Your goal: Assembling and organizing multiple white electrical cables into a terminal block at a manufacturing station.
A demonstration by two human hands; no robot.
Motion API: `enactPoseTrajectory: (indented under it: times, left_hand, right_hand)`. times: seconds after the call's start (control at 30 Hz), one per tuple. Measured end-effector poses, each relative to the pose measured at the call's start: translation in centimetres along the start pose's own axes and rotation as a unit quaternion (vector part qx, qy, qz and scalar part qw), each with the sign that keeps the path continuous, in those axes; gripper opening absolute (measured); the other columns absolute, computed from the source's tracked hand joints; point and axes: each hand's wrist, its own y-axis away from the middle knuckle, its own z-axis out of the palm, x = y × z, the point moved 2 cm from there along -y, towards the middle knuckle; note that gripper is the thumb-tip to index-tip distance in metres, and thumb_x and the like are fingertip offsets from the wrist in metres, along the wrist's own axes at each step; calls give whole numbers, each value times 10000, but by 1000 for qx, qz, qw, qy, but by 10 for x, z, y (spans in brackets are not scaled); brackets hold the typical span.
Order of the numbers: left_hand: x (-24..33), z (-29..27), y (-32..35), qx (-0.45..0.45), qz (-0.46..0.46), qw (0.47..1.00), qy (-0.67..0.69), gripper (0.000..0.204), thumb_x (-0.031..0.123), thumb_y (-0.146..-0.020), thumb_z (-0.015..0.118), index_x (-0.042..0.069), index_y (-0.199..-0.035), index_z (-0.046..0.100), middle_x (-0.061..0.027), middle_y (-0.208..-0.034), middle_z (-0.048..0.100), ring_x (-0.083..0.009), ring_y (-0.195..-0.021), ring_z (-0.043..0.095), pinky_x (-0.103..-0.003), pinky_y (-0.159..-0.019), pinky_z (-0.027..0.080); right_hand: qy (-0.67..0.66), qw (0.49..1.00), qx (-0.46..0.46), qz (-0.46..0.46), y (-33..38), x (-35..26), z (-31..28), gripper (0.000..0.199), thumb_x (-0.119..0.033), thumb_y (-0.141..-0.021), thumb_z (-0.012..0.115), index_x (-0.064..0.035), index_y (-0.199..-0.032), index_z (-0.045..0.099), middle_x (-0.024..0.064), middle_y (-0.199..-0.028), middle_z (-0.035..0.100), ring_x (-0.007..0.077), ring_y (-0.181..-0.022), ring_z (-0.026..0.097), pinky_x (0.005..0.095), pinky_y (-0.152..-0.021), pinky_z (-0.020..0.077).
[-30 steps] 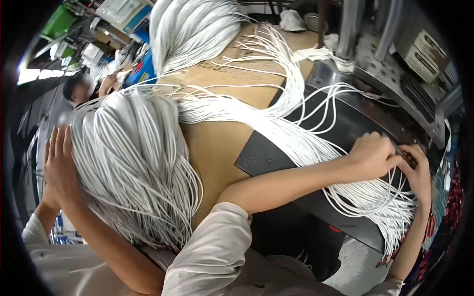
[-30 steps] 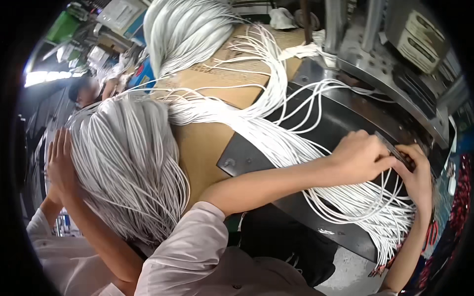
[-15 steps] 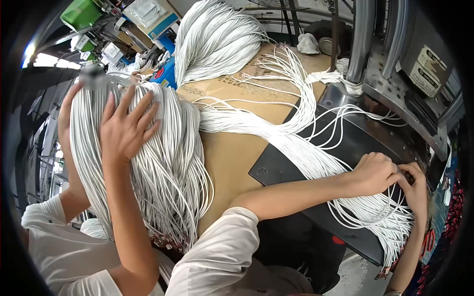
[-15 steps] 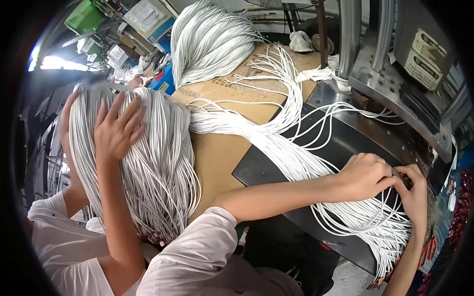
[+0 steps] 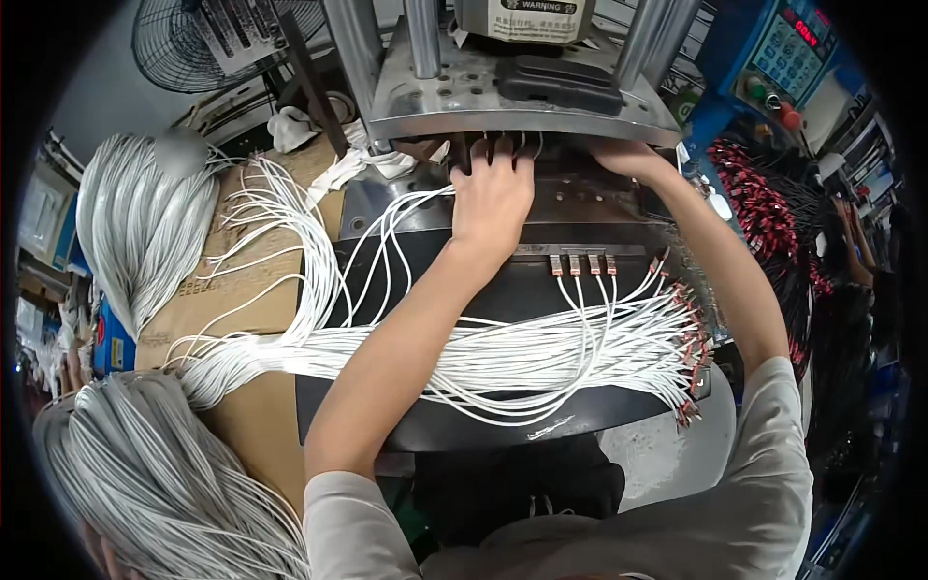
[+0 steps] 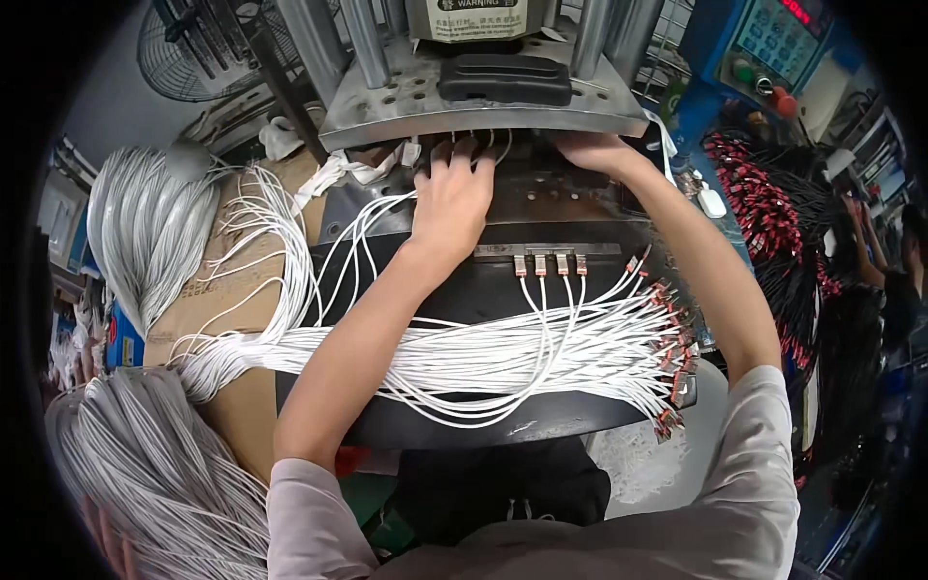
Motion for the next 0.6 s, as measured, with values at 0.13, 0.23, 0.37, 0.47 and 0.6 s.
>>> enactPoseTrajectory:
  times: [0.13,0.23,0.37,0.47,0.6]
  left_hand:
    - [-2,5,2,8,37,998,49,525,60,-749,727,37,-1247,560,-132,-1243,547,-322,-1196,518,-496,-895,523]
    - [-4,9,-2,5,56,997,46,512,61,-740,734,42,-1224,567,-135,-1232,569,-306,-1153,553,-445,-842,548]
    - [1,14,-9,16,47,996,72,348,77,-754,727,38,-1084,627,-111,-1055,648,-281,-1021,627,-415,-838,545]
    - [-17,19,2,29,36,994,104,244,91,-747,728,43,-973,649,-90,-886,647,-276,-917,653,-389,-803,545]
    - [-7,-36,13,51,36,947,315,113,128,-723,727,58,-763,647,-85,-683,600,-274,-733,643,-369,-694,523]
  right_hand:
    - [-255,955,103,108,-12,10,22,323,-195,-937,627,-30,-1214,614,125,-1194,650,271,-1080,589,374,-975,451]
    - [-211,958,183,64,-25,19,47,299,-228,-977,589,-25,-1195,618,52,-1152,659,215,-999,587,333,-931,466]
    - [-259,947,191,-10,-30,52,44,314,-252,-971,611,-19,-1181,621,76,-1091,676,222,-961,602,348,-903,481]
    - [-120,988,92,26,-28,-17,19,351,-224,-896,707,-57,-1196,639,161,-1177,668,339,-1115,603,420,-946,478]
    - [13,983,183,6,27,-28,-6,324,-234,-904,685,-3,-1127,651,184,-1032,665,312,-1016,635,377,-913,483]
